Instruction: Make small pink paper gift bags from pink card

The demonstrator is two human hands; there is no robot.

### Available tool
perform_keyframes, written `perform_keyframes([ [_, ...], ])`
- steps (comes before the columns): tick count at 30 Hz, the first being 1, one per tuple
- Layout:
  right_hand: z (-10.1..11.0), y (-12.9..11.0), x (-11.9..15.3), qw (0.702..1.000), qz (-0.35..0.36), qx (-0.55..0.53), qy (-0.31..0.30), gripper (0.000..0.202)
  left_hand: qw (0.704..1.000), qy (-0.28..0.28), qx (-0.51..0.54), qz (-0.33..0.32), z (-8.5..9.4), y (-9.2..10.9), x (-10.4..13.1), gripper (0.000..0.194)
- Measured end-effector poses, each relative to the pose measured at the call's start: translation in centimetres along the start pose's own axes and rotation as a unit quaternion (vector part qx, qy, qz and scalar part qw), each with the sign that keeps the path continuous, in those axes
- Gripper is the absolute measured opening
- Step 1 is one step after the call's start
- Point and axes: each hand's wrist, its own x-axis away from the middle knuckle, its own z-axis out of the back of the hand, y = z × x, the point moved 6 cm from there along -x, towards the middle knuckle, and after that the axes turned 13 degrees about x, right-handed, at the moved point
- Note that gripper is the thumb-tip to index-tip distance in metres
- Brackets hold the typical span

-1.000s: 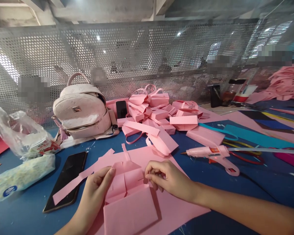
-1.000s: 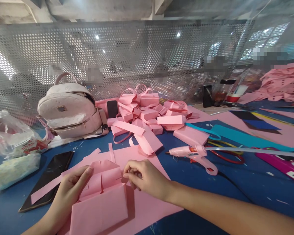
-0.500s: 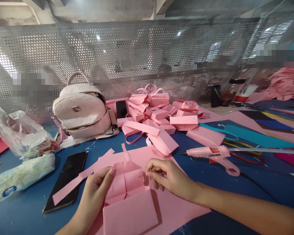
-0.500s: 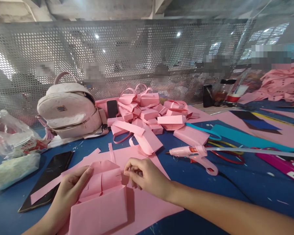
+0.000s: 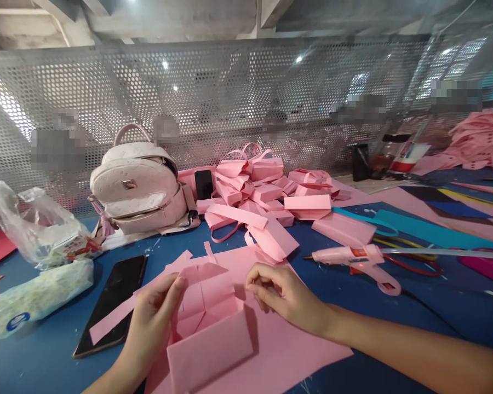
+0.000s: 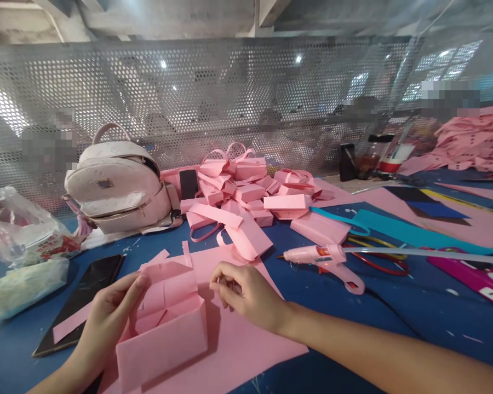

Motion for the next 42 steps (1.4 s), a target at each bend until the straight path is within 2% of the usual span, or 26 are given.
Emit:
perform_keyframes([
  [3,0.6,0.5,-0.2,0.998,0.005,0.045,0.036,0.020,0.997,0.034,-0.027,-0.056,1.5,0.9,-0.8,0.031],
  [5,0.8,0.8,-0.4,0.996,0.002,0.073,0.044,0.019,0.993,0.034,-0.044,-0.103,2.0,1.8,-1.0,0.022],
  [7,0.9,1.0,-0.6,0.994,0.000,0.099,0.047,0.015,0.985,0.001,-0.057,-0.162,1.8,2.8,-1.0,0.019],
  [9,1.0,1.1,-0.7,0.990,0.000,0.131,0.054,0.011,0.968,-0.052,-0.082,-0.231,1.2,3.9,-0.6,0.025],
  [11,1.1,1.2,-0.8,0.985,0.002,0.162,0.061,0.009,0.936,-0.102,-0.139,-0.307,0.4,4.7,0.2,0.034],
  [13,1.1,1.3,-0.7,0.980,0.003,0.188,0.066,0.013,0.889,-0.139,-0.219,-0.378,-0.4,5.2,1.1,0.038],
  [16,1.0,1.2,-0.7,0.974,0.009,0.218,0.065,0.020,0.821,-0.163,-0.299,-0.458,-1.1,5.3,2.2,0.031],
  [18,0.9,1.0,-0.6,0.971,0.016,0.233,0.057,0.022,0.794,-0.172,-0.319,-0.488,-1.5,5.2,2.5,0.029],
  [21,0.7,0.6,-0.5,0.966,0.027,0.252,0.047,0.025,0.785,-0.176,-0.330,-0.494,-1.9,5.1,2.6,0.025],
  [27,0.7,0.1,-0.5,0.953,0.039,0.294,0.054,0.026,0.744,-0.139,-0.378,-0.533,-2.3,5.2,3.4,0.029],
  [32,0.8,-0.7,-0.4,0.932,0.071,0.348,0.072,0.022,0.757,-0.076,-0.378,-0.528,-1.9,5.0,3.4,0.033],
  [36,0.5,-1.8,-0.1,0.908,0.145,0.386,0.077,0.013,0.786,-0.024,-0.353,-0.507,-1.3,4.7,3.1,0.062],
  [37,0.2,-2.2,0.0,0.900,0.177,0.393,0.069,0.012,0.807,-0.015,-0.337,-0.484,-1.1,4.5,2.8,0.071],
  [40,-1.2,-3.3,0.8,0.869,0.289,0.402,0.026,0.016,0.909,-0.011,-0.211,-0.358,-0.1,3.2,1.3,0.096],
  [42,-2.2,-4.1,1.6,0.826,0.376,0.419,0.010,0.021,0.953,-0.024,-0.115,-0.279,0.2,2.0,0.3,0.107],
])
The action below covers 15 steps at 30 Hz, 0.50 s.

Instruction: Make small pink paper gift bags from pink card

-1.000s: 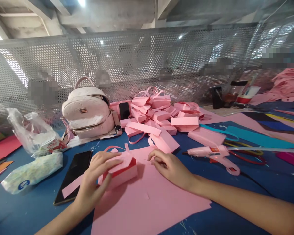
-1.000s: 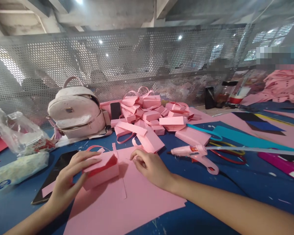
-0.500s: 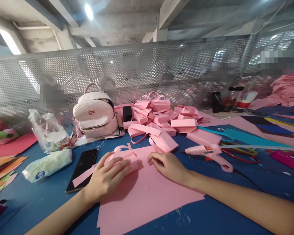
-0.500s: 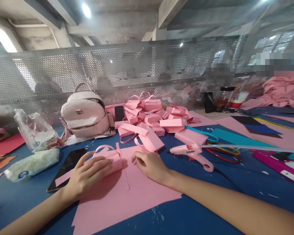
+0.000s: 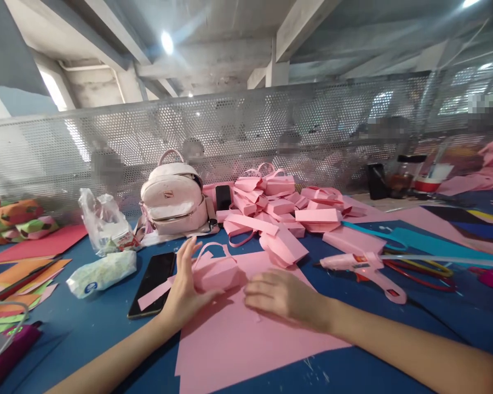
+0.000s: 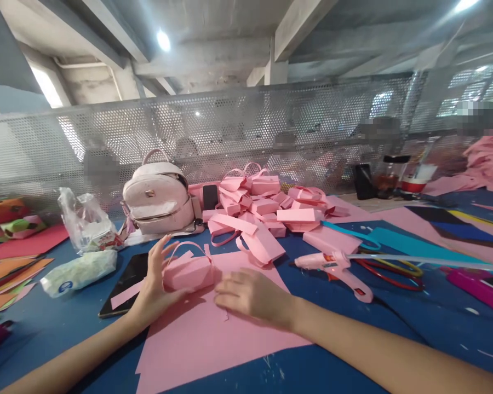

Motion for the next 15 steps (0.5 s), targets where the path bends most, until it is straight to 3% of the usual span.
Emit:
perform_keyframes([
  [4,0.5,-2.0,-0.1,0.985,0.125,0.101,0.057,0.024,0.995,-0.018,0.074,0.063,-0.4,-1.8,-0.3,0.107],
  [10,0.4,-2.5,-0.1,0.978,0.137,0.137,0.071,0.022,0.985,-0.033,0.125,0.112,-0.8,-2.5,-0.2,0.098],
  [15,0.1,-2.8,0.1,0.977,0.137,0.147,0.069,0.020,0.984,-0.013,0.136,0.119,-0.7,-2.5,-0.3,0.094],
])
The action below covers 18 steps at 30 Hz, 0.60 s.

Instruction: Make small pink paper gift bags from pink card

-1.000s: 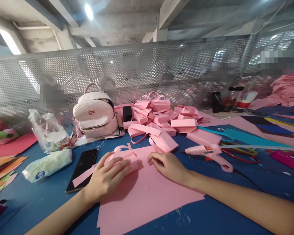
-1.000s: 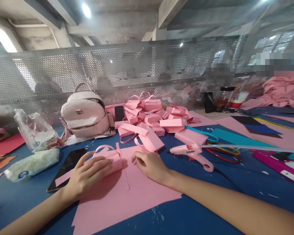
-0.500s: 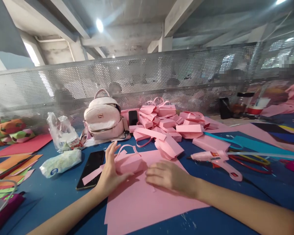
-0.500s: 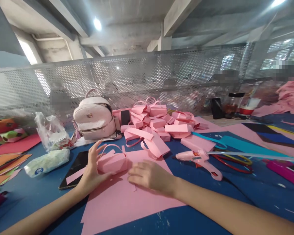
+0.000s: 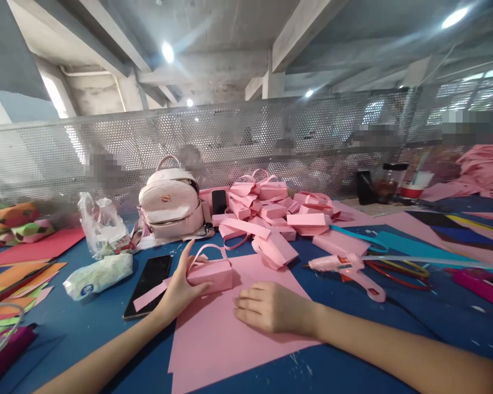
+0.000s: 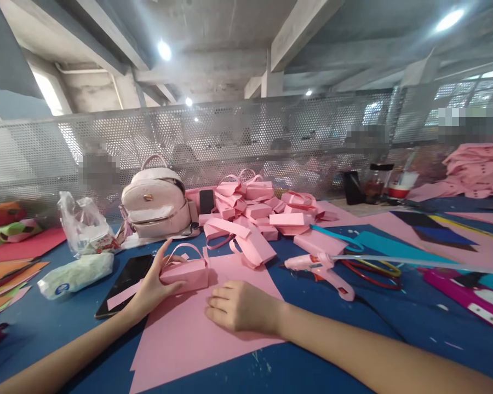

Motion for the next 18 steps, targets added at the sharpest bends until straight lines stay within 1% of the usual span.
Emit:
perform_keyframes([
  [4,-0.4,-0.2,0.3,1.000,-0.006,0.005,-0.013,0.018,0.999,0.030,-0.012,-0.011,0.6,-0.5,-0.3,0.090],
  [8,-0.7,-0.1,0.4,1.000,-0.007,0.007,-0.021,0.017,0.996,0.070,-0.045,-0.025,1.7,-1.4,-0.6,0.091],
  [12,-0.8,0.2,0.3,1.000,-0.003,0.005,-0.027,0.015,0.988,0.112,-0.087,-0.057,2.8,-1.8,-0.7,0.093],
  [15,-0.7,0.4,0.2,0.999,-0.007,0.001,-0.034,0.016,0.979,0.138,-0.121,-0.090,3.2,-1.5,-0.6,0.098],
  [18,-0.9,0.5,0.2,0.999,-0.017,-0.008,-0.037,0.016,0.968,0.155,-0.157,-0.120,3.3,-0.5,-0.5,0.098],
])
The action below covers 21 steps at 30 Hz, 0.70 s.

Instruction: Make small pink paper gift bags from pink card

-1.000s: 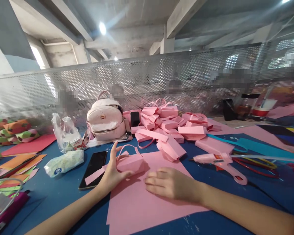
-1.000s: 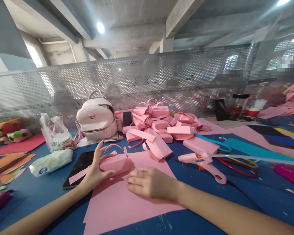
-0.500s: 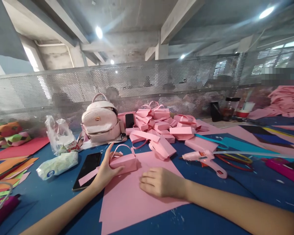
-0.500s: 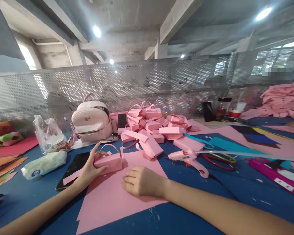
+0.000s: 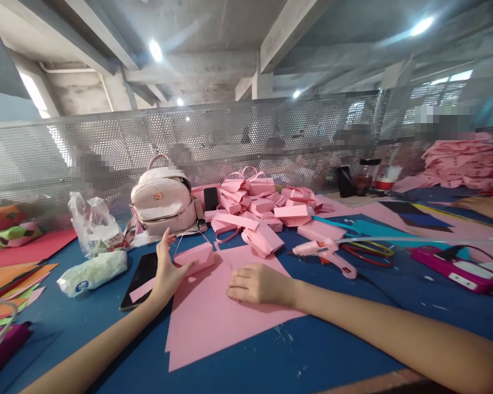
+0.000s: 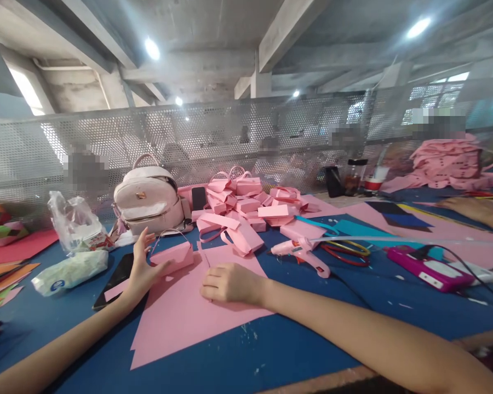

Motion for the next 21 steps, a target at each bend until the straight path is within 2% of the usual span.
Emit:
perform_keyframes([
  [4,0.0,0.2,0.1,0.999,-0.018,-0.029,-0.002,0.017,0.996,0.015,-0.045,-0.079,0.7,3.0,0.0,0.089],
  [7,0.4,0.6,0.1,0.997,-0.040,-0.067,-0.004,0.019,0.980,0.004,-0.079,-0.183,0.7,6.0,1.0,0.086],
  [11,1.2,0.9,0.0,0.988,-0.074,-0.136,-0.004,0.020,0.929,-0.074,-0.114,-0.344,-0.7,9.7,3.9,0.068],
  [13,1.3,0.8,-0.1,0.981,-0.091,-0.173,-0.002,0.019,0.900,-0.130,-0.131,-0.395,-1.8,11.0,5.2,0.055],
  [16,1.1,0.5,-0.1,0.972,-0.107,-0.210,0.003,0.020,0.873,-0.197,-0.164,-0.416,-3.2,11.9,5.9,0.040],
  [21,1.1,0.4,-0.1,0.965,-0.106,-0.241,0.013,0.016,0.893,-0.198,-0.214,-0.342,-3.7,10.7,4.4,0.045],
])
